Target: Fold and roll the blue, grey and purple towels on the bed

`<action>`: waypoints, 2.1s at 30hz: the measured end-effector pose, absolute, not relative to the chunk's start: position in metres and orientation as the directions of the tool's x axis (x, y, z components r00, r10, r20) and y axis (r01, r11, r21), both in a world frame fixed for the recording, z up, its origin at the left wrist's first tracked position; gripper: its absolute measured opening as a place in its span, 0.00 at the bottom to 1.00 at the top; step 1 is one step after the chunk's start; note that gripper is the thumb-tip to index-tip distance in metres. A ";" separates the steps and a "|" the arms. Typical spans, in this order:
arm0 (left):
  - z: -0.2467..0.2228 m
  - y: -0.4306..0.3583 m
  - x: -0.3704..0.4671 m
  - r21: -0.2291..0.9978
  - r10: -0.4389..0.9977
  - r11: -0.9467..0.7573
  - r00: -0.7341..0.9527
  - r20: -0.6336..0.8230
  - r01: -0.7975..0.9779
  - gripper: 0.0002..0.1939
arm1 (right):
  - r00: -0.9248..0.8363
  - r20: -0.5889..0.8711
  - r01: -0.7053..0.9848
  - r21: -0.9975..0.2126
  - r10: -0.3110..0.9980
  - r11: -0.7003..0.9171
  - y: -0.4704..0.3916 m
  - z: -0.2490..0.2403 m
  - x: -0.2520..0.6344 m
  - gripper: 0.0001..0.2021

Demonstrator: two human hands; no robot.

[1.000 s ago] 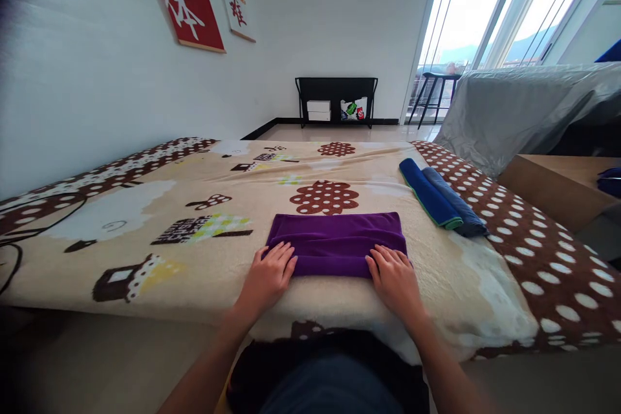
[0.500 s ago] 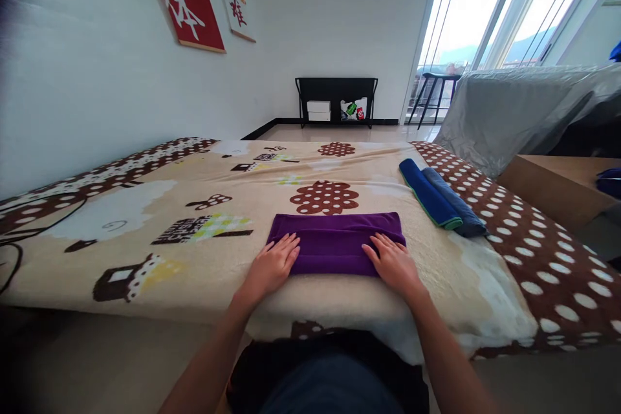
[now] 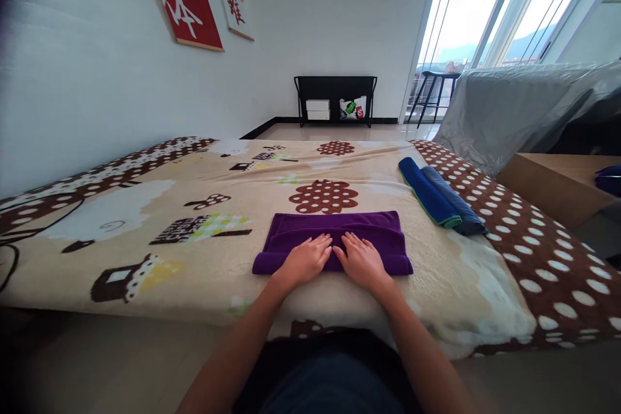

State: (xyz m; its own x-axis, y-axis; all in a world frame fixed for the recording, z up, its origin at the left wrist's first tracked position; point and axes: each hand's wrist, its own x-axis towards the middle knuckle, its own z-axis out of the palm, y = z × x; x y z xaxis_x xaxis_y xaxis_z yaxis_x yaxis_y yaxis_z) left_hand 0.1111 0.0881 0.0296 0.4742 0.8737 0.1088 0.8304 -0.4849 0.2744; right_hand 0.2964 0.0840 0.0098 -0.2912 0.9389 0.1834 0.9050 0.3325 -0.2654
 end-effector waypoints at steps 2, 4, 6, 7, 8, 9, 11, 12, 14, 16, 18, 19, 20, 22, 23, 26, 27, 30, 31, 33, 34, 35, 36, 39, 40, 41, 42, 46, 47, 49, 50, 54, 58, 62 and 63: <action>0.028 0.093 0.093 0.264 0.905 -0.425 0.412 0.105 0.866 0.24 | -0.199 0.158 0.935 -0.265 0.967 0.235 0.094 0.009 0.316 0.27; 0.028 0.092 0.067 0.250 0.936 -0.352 0.335 0.109 0.902 0.24 | -0.132 0.157 0.949 -0.264 0.979 0.170 0.099 0.007 0.341 0.27; 0.029 0.086 0.041 0.234 0.959 -0.280 0.258 0.120 0.931 0.23 | -0.074 0.151 0.959 -0.261 0.986 0.112 0.098 0.005 0.363 0.27; 0.030 0.082 0.032 0.226 0.966 -0.247 0.222 0.129 0.942 0.23 | -0.046 0.146 0.964 -0.255 0.988 0.082 0.096 0.005 0.370 0.27; 0.031 0.078 0.026 0.211 0.972 -0.214 0.186 0.144 0.954 0.23 | -0.016 0.146 0.968 -0.244 0.989 0.052 0.094 0.005 0.374 0.27; 0.032 0.074 0.025 0.189 0.974 -0.184 0.154 0.164 0.965 0.23 | 0.010 0.151 0.973 -0.231 0.988 0.025 0.091 0.005 0.373 0.27; 0.035 0.068 0.035 0.149 0.972 -0.176 0.148 0.181 0.973 0.24 | -0.004 0.166 0.974 -0.224 0.986 0.042 0.086 0.006 0.360 0.26; 0.036 0.067 0.045 0.140 0.968 -0.207 0.182 0.172 0.968 0.24 | -0.050 0.171 0.969 -0.232 0.984 0.090 0.084 0.008 0.349 0.26; 0.036 0.069 0.071 0.156 0.942 -0.331 0.315 0.118 0.931 0.24 | -0.181 0.166 0.940 -0.260 0.970 0.220 0.081 0.010 0.324 0.24; 0.035 0.075 0.096 0.218 0.884 -0.465 0.462 0.067 0.858 0.24 | -0.283 0.154 0.906 -0.281 0.947 0.316 0.081 0.011 0.300 0.23; 0.034 0.084 0.112 0.263 0.847 -0.522 0.529 0.050 0.811 0.24 | -0.321 0.151 0.889 -0.293 0.935 0.353 0.085 0.011 0.288 0.23; 0.033 0.090 0.115 0.278 0.845 -0.523 0.532 0.046 0.806 0.25 | -0.329 0.151 0.883 -0.300 0.932 0.360 0.089 0.011 0.288 0.23; 0.032 0.094 0.114 0.286 0.856 -0.506 0.516 0.045 0.814 0.25 | -0.329 0.151 0.881 -0.307 0.932 0.361 0.092 0.010 0.291 0.24; 0.032 0.102 0.102 0.291 0.887 -0.451 0.459 0.044 0.844 0.26 | -0.304 0.157 0.884 -0.320 0.940 0.339 0.100 0.008 0.308 0.25; 0.033 0.103 0.092 0.297 0.900 -0.426 0.433 0.044 0.855 0.26 | -0.280 0.163 0.889 -0.328 0.946 0.319 0.103 0.007 0.321 0.26; 0.036 0.102 0.048 0.317 0.924 -0.373 0.382 0.035 0.872 0.26 | -0.188 0.186 0.903 -0.355 0.964 0.244 0.107 0.002 0.367 0.25; 0.037 0.100 0.032 0.327 0.928 -0.361 0.371 0.033 0.873 0.26 | -0.155 0.193 0.905 -0.365 0.969 0.217 0.106 0.001 0.383 0.24; 0.039 0.098 -0.011 0.400 0.950 -0.310 0.298 0.093 0.863 0.24 | -0.052 0.206 0.908 -0.398 0.977 0.132 0.106 -0.002 0.425 0.20; 0.040 0.100 -0.021 0.426 0.958 -0.285 0.254 0.130 0.859 0.23 | -0.018 0.211 0.906 -0.409 0.977 0.105 0.109 -0.002 0.436 0.19; 0.041 0.108 -0.034 0.458 0.965 -0.240 0.157 0.212 0.856 0.23 | 0.043 0.224 0.901 -0.429 0.974 0.059 0.120 -0.002 0.452 0.17; 0.042 0.115 -0.036 0.458 0.962 -0.224 0.119 0.246 0.860 0.22 | 0.070 0.230 0.899 -0.436 0.971 0.039 0.128 -0.002 0.457 0.17; 0.042 0.123 -0.036 0.455 0.957 -0.216 0.095 0.274 0.864 0.22 | 0.092 0.235 0.898 -0.440 0.968 0.021 0.138 -0.003 0.460 0.16; 0.043 0.133 -0.033 0.453 0.952 -0.216 0.083 0.295 0.865 0.21 | 0.109 0.236 0.898 -0.441 0.966 0.006 0.148 -0.004 0.462 0.16; 0.040 0.163 -0.017 0.440 0.948 -0.220 0.083 0.309 0.871 0.17 | 0.130 0.223 0.901 -0.432 0.966 -0.022 0.181 -0.008 0.461 0.16; 0.038 0.172 -0.011 0.434 0.949 -0.214 0.082 0.303 0.875 0.16 | 0.135 0.220 0.902 -0.430 0.966 -0.028 0.190 -0.010 0.460 0.14; 0.037 0.181 -0.006 0.429 0.952 -0.206 0.079 0.296 0.880 0.14 | 0.142 0.220 0.903 -0.429 0.965 -0.035 0.199 -0.012 0.459 0.13; 0.035 0.189 -0.002 0.425 0.954 -0.198 0.075 0.290 0.883 0.13 | 0.151 0.223 0.902 -0.429 0.963 -0.042 0.205 -0.014 0.458 0.11; 0.029 0.209 0.003 0.433 0.961 -0.191 0.078 0.266 0.881 0.04 | 0.174 0.258 0.897 -0.439 0.950 -0.045 0.221 -0.019 0.457 0.07; 0.029 0.212 0.002 0.440 0.961 -0.196 0.082 0.265 0.877 0.03 | 0.176 0.273 0.895 -0.444 0.946 -0.039 0.223 -0.020 0.457 0.07; 0.029 0.214 0.000 0.454 0.957 -0.211 0.089 0.275 0.866 0.04 | 0.186 0.309 0.889 -0.456 0.933 -0.026 0.224 -0.022 0.457 0.07; 0.029 0.215 0.000 0.461 0.953 -0.222 0.092 0.287 0.859 0.04 | 0.195 0.328 0.886 -0.464 0.924 -0.023 0.224 -0.022 0.457 0.08; 0.031 0.214 -0.002 0.482 0.926 -0.271 0.090 0.366 0.833 0.05 | 0.238 0.385 0.872 -0.488 0.892 -0.022 0.222 -0.024 0.458 0.09; 0.030 0.214 -0.004 0.488 0.908 -0.289 0.075 0.412 0.824 0.07 | 0.246 0.411 0.871 -0.490 0.878 -0.015 0.220 -0.023 0.458 0.10; 0.026 0.216 -0.003 0.469 0.911 -0.279 0.076 0.406 0.838 0.07 | 0.229 0.420 0.885 -0.465 0.878 -0.009 0.216 -0.021 0.451 0.12; 0.025 0.217 -0.002 0.460 0.913 -0.273 0.078 0.400 0.845 0.06 | 0.222 0.419 0.891 -0.454 0.880 -0.008 0.215 -0.021 0.449 0.12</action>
